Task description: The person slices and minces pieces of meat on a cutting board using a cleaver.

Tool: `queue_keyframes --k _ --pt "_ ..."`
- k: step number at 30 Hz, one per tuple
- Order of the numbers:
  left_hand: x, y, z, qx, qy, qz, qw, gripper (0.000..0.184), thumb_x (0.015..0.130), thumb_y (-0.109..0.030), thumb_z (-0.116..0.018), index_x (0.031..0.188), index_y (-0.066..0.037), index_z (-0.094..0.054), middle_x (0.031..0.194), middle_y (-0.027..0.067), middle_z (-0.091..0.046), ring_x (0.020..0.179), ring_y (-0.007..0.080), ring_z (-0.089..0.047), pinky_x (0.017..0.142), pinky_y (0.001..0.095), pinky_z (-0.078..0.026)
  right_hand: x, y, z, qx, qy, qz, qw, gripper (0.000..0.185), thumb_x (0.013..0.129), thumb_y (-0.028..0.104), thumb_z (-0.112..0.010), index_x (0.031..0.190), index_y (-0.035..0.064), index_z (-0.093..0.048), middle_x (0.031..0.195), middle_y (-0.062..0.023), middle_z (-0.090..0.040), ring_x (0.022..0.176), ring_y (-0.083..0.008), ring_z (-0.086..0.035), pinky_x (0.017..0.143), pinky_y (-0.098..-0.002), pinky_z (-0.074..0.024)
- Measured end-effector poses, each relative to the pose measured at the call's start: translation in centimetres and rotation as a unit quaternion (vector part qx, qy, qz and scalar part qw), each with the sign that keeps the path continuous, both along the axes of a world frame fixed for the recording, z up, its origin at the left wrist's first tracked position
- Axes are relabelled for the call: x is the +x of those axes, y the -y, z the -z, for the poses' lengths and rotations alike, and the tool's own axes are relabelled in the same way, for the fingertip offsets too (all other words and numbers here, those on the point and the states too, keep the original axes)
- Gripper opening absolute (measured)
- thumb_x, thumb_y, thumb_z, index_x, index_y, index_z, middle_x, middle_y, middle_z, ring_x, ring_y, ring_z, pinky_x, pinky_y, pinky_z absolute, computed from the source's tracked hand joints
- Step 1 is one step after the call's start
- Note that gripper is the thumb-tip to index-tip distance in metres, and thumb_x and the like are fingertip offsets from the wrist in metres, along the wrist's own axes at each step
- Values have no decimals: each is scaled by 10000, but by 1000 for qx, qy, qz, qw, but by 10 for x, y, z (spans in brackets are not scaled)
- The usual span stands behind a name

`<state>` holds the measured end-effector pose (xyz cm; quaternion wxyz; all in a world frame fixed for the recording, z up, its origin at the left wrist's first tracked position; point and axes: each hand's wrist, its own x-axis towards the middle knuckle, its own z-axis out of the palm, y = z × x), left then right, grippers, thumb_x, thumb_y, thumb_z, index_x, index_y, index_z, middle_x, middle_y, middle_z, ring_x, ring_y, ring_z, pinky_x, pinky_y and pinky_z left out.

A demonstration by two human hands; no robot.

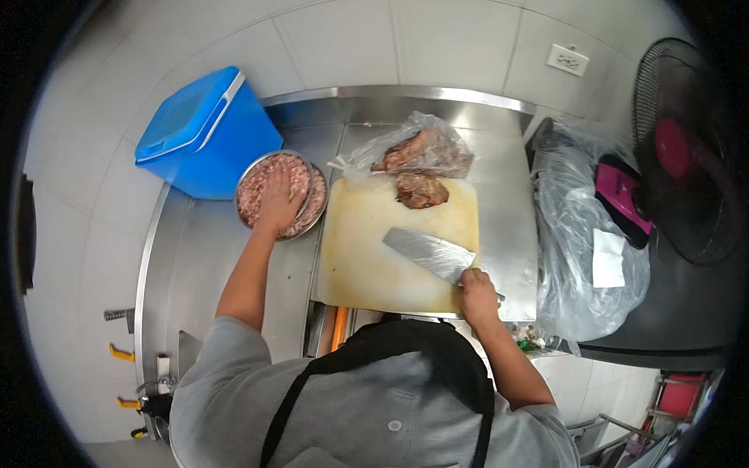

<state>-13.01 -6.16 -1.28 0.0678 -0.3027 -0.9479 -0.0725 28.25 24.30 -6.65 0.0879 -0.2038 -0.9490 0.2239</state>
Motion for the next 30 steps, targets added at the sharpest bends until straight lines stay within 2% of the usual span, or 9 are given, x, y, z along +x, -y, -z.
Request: queue_keyframes --k 9,11,13,16,19,23,26,28,30 --pt "-18 21 -48 167 91 -53 980 583 1065 -360 -390 1420 92 -485 1520 292 -421 1427 414 -395 1194 430 -313 7 -3 4 -4 -1 -1 1000 133 797 2 -568 928 27 -579 993 -176 -623 1001 -387 -605 867 -472 -504" --pt "-36 32 -43 136 -47 -27 989 511 1064 -282 -392 1402 84 -507 1476 287 -476 1383 439 -439 1159 438 -365 6 -2 4 2 3 -7 1000 135 798 3 -570 929 30 -583 998 -173 -623 1001 -385 -604 869 -470 -505" --pt "-24 31 -50 204 -45 -34 977 455 1054 -238 -408 1392 36 -543 1463 277 -496 1382 430 -443 1178 470 -330 4 -2 8 18 4 -2 1000 155 793 2 -573 943 32 -591 1004 -170 -622 1002 -381 -602 872 -464 -505" --pt "-24 36 -54 81 10 -89 993 375 1005 -135 -459 1324 -6 -609 1430 239 -544 1317 406 -514 1152 435 -364 3 -1 3 17 16 -7 1000 163 788 2 -578 947 31 -596 1008 -171 -620 1001 -382 -600 872 -463 -503" --pt "-39 50 -37 266 -90 16 960 443 918 -84 -517 1351 -83 -612 1382 203 -589 1328 385 -512 1189 636 -195 2 1 2 12 8 -3 1000 165 782 3 -587 944 32 -598 1011 -174 -619 991 -387 -597 869 -466 -500" --pt "-31 57 -50 200 72 -66 975 365 851 -93 -578 1190 -83 -712 1377 169 -602 1333 389 -501 1184 647 -177 -1 -2 9 18 23 -5 1000 160 778 7 -597 937 27 -598 998 -176 -623 973 -394 -598 850 -475 -501" --pt "-28 47 -41 308 -2 -31 951 341 854 -110 -596 1169 -87 -724 1375 157 -604 1347 374 -491 1173 652 -191 0 4 3 27 -17 3 999 133 788 7 -593 917 36 -598 961 -175 -620 932 -408 -593 813 -480 -491" --pt "-1 24 -71 62 -168 -66 982 342 864 -142 -623 1194 -99 -703 1370 141 -605 1345 359 -492 1157 644 -229 -1 4 6 45 7 3 999 116 807 22 -589 922 35 -602 977 -173 -625 947 -401 -599 819 -479 -498" --pt "2 -9 -72 146 -187 10 972 339 852 -145 -644 1183 -100 -702 1360 136 -607 1337 359 -494 1147 645 -248 -1 4 3 50 29 18 998 112 817 25 -578 925 36 -605 987 -171 -628 958 -398 -601 826 -477 -501"
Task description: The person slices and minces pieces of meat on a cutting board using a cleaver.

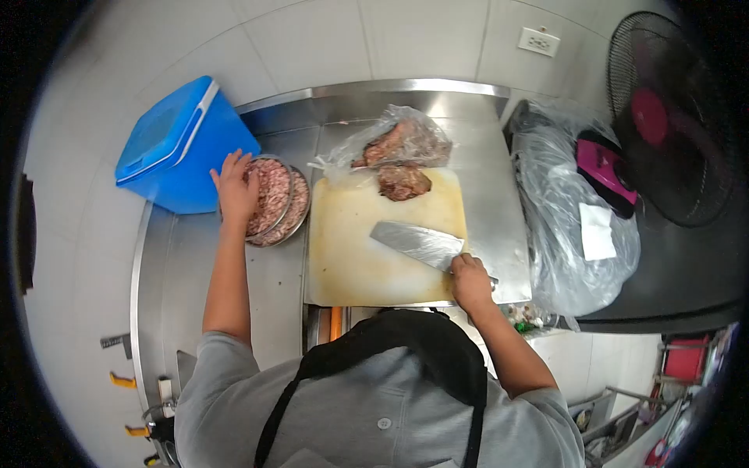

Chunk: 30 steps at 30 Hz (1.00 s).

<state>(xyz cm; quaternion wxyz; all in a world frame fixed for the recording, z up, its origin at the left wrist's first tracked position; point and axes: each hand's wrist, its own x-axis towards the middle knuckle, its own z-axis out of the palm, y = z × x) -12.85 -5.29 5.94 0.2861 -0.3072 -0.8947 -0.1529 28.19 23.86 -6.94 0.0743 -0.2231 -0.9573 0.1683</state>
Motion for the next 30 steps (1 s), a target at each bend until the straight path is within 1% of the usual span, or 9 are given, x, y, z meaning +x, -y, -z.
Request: queue_keyframes --k 2,6,9,14,18,20,24,27,30 --pt "17 -38 -10 67 -52 134 987 329 804 -117 -691 1131 -88 -711 1296 133 -630 1276 366 -530 1099 599 -349 -2 3 -4 -10 14 -5 1000 169 769 37 -624 936 34 -596 1013 -166 -626 996 -384 -606 857 -469 -510" --pt "44 -131 44 37 93 325 940 358 769 -46 -694 1123 -93 -718 1170 137 -661 1104 342 -607 995 447 -475 -4 5 -3 -11 18 22 1000 170 775 37 -621 944 43 -599 1012 -155 -628 998 -379 -607 858 -463 -512" --pt "75 -186 102 -13 174 387 906 365 761 -62 -733 1126 -85 -712 1164 129 -641 1118 328 -580 1001 433 -471 -2 4 7 -28 4 37 999 177 781 57 -634 955 54 -600 1013 -144 -631 999 -371 -609 857 -458 -514" --pt "115 -213 139 -67 172 281 942 462 726 -127 -821 1163 -43 -692 1230 113 -581 1236 327 -488 1030 433 -439 7 19 0 -13 18 55 998 132 824 80 -606 952 49 -603 1030 -143 -640 1006 -357 -615 865 -446 -516" --pt "114 -212 124 -50 127 301 944 543 694 -172 -849 1185 -37 -660 1284 123 -565 1233 332 -487 1059 466 -398 8 21 -2 -15 27 59 998 140 826 64 -590 962 33 -606 1041 -158 -643 999 -346 -623 876 -428 -521" --pt "106 -216 122 -80 69 294 950 701 673 -262 -854 1305 -73 -616 1322 118 -559 1270 340 -472 1094 495 -349 5 19 -5 -10 33 57 998 143 832 63 -581 968 29 -607 1041 -157 -642 998 -343 -625 864 -433 -527" --pt "90 -230 127 -168 131 246 946 751 677 -344 -819 1340 -80 -585 1325 132 -573 1283 331 -470 1104 494 -333 3 30 -10 2 67 56 996 195 819 34 -564 1014 39 -570 1027 -183 -645 1022 -381 -615 873 -445 -514" --pt "89 -226 117 -246 174 191 934 695 693 -381 -775 1288 -57 -622 1193 154 -647 1182 358 -552 1044 484 -406 12 40 -26 5 103 66 993 218 883 141 -563 1072 33 -551 1031 -185 -660 966 -364 -662 832 -481 -549" --pt "82 -192 111 -127 266 249 923 485 757 -250 -706 1174 -6 -669 1003 148 -707 978 314 -648 946 403 -479 33 34 -66 -66 124 148 979 228 910 170 -564 1088 33 -530 1027 -217 -673 952 -387 -685 822 -506 -551"
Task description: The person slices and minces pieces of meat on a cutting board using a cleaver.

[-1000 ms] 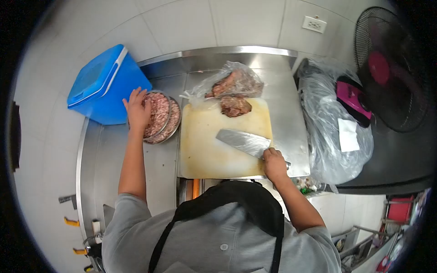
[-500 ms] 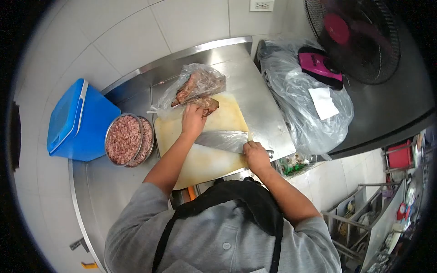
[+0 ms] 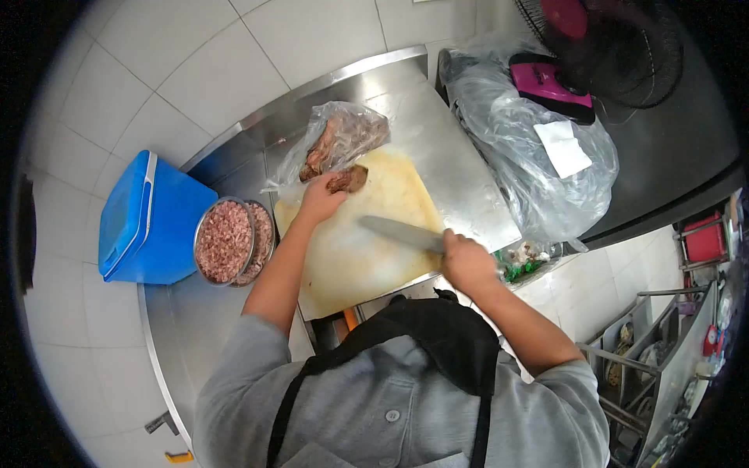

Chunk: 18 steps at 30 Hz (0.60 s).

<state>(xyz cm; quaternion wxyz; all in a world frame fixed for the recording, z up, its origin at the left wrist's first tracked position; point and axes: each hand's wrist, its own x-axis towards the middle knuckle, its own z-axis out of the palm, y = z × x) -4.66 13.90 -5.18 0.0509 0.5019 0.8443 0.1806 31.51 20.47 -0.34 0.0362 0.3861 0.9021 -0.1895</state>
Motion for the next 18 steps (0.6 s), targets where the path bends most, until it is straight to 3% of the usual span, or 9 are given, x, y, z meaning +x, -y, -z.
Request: queue_keyframes --k 2,5,7,10,12,13,15,16,18 --pt "-11 32 20 111 375 -6 920 324 810 -178 -646 1068 13 -690 906 96 -699 828 219 -635 807 321 -503 16 -11 -16 -23 10 45 999 227 959 227 -553 1062 24 -562 958 -245 -696 917 -412 -694 793 -531 -551" --pt "9 75 27 92 495 -82 860 259 861 -121 -580 1052 16 -688 896 49 -671 825 134 -596 781 273 -478 25 -18 -26 -30 15 59 998 278 989 290 -543 1003 19 -603 875 -242 -704 869 -433 -690 779 -538 -548" --pt "23 90 31 91 478 -102 867 253 909 -133 -567 1070 20 -689 898 26 -658 818 121 -582 780 279 -480 20 -15 -29 -31 15 49 998 264 1000 272 -532 984 19 -605 842 -241 -696 844 -425 -691 762 -534 -542" --pt "39 106 25 68 466 -124 873 354 851 -237 -713 1093 17 -672 893 46 -674 885 177 -636 844 293 -492 7 -7 -28 -39 -40 -21 998 259 1007 275 -532 996 23 -593 854 -246 -686 846 -444 -667 759 -542 -512" --pt "58 120 -3 48 125 128 983 520 739 -337 -843 1073 22 -668 935 121 -710 944 257 -683 874 333 -516 -2 -5 -19 -54 -33 -37 997 255 1008 270 -530 1000 23 -591 855 -246 -687 848 -445 -666 759 -543 -512" --pt "64 123 -13 45 129 124 983 520 739 -337 -843 1073 22 -668 935 121 -710 944 257 -683 874 333 -516 -6 -4 -16 -66 -31 -51 996 250 1009 266 -528 1004 23 -589 856 -246 -687 849 -445 -666 759 -544 -512" --pt "73 126 -24 -56 264 37 962 538 652 -335 -887 1006 8 -671 938 186 -712 912 356 -697 813 412 -540 -12 0 -15 -71 -19 -54 996 242 1010 257 -525 993 22 -581 855 -239 -690 839 -447 -667 754 -547 -513" --pt "79 127 -19 -56 266 34 962 538 652 -335 -887 1006 8 -671 938 186 -712 912 356 -697 813 412 -540 -14 3 -16 -68 -10 -63 996 217 1004 224 -512 1008 16 -577 852 -234 -696 834 -430 -682 747 -535 -527" --pt "91 126 -5 -1 218 -137 966 518 669 -339 -881 976 9 -651 941 208 -712 884 361 -699 791 431 -545 -19 7 -18 -66 1 -71 995 196 997 191 -500 1023 11 -573 849 -229 -702 828 -413 -698 740 -522 -540"
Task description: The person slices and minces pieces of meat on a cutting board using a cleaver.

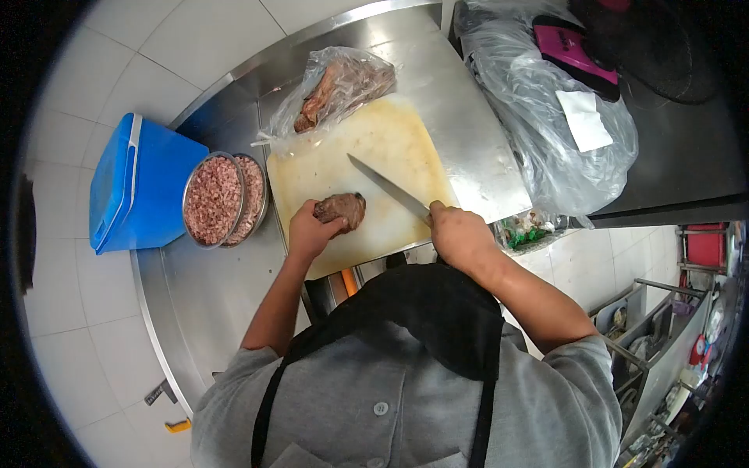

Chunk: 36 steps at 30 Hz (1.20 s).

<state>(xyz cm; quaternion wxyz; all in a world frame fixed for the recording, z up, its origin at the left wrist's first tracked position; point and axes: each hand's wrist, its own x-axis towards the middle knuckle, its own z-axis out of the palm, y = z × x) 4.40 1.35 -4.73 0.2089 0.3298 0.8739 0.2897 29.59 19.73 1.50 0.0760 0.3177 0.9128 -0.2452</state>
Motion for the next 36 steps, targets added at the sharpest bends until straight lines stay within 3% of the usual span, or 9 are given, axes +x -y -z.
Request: queue_keyframes --k 5,12,16,19,21,23,25,31,36 --pt "18 -6 17 25 6 -54 998 496 698 -351 -867 950 5 -631 933 216 -703 878 383 -687 786 451 -538 -4 7 -17 23 54 -97 994 183 900 73 -513 1058 -5 -560 876 -225 -716 817 -391 -719 719 -490 -573" --pt "21 -9 13 -19 21 -35 999 461 745 -348 -842 958 -1 -625 920 205 -689 882 396 -672 795 468 -527 -27 -6 -44 -41 122 -128 983 204 913 75 -495 1058 -33 -588 924 -245 -714 861 -410 -718 744 -500 -573" --pt "16 -9 21 3 8 -14 1000 445 766 -345 -829 963 0 -628 943 204 -692 892 388 -673 795 457 -525 -58 2 11 -86 99 -73 989 234 919 72 -491 1096 -45 -590 974 -261 -711 940 -416 -706 807 -496 -563" --pt "-7 -2 18 -20 61 1 998 468 723 -267 -872 1037 19 -674 963 174 -735 886 294 -717 810 393 -558 -60 0 16 -115 90 -55 988 248 940 98 -501 1123 -37 -598 1031 -260 -707 1005 -415 -688 866 -491 -545" --pt "-45 -7 24 -23 280 184 942 558 679 -198 -904 1128 12 -649 1027 155 -707 962 327 -689 859 395 -544 -63 -11 1 -107 103 -59 987 253 962 145 -523 1136 -20 -605 1057 -250 -707 1017 -408 -682 875 -489 -537" --pt "-41 -18 0 -13 221 224 949 610 623 -142 -926 1152 7 -660 1077 138 -694 1063 306 -661 944 391 -521 -51 -13 4 -99 72 -58 991 259 981 199 -542 1122 -7 -610 1054 -243 -706 1006 -407 -681 849 -495 -535" --pt "-39 -24 -9 131 -51 189 972 499 661 -144 -901 1088 -7 -683 1066 135 -675 1148 325 -605 1013 401 -476 -41 -15 -13 -85 88 -25 992 254 985 217 -550 1093 -7 -602 1010 -254 -703 980 -412 -683 829 -509 -529" --pt "14 35 37 163 -216 -14 963 395 741 -175 -852 1062 -32 -671 1160 164 -596 1110 364 -564 1003 460 -450 -19 -11 -34 -68 84 -28 994 244 989 227 -548 1038 -9 -583 907 -255 -700 901 -435 -683 805 -535 -522" --pt "92 9 18 151 -199 -20 968 438 772 -177 -812 1150 -56 -628 1170 159 -542 1126 381 -513 969 467 -432 -24 -4 -29 -70 57 -32 995 247 994 236 -554 1016 -9 -570 878 -262 -690 878 -451 -674 788 -545 -517"
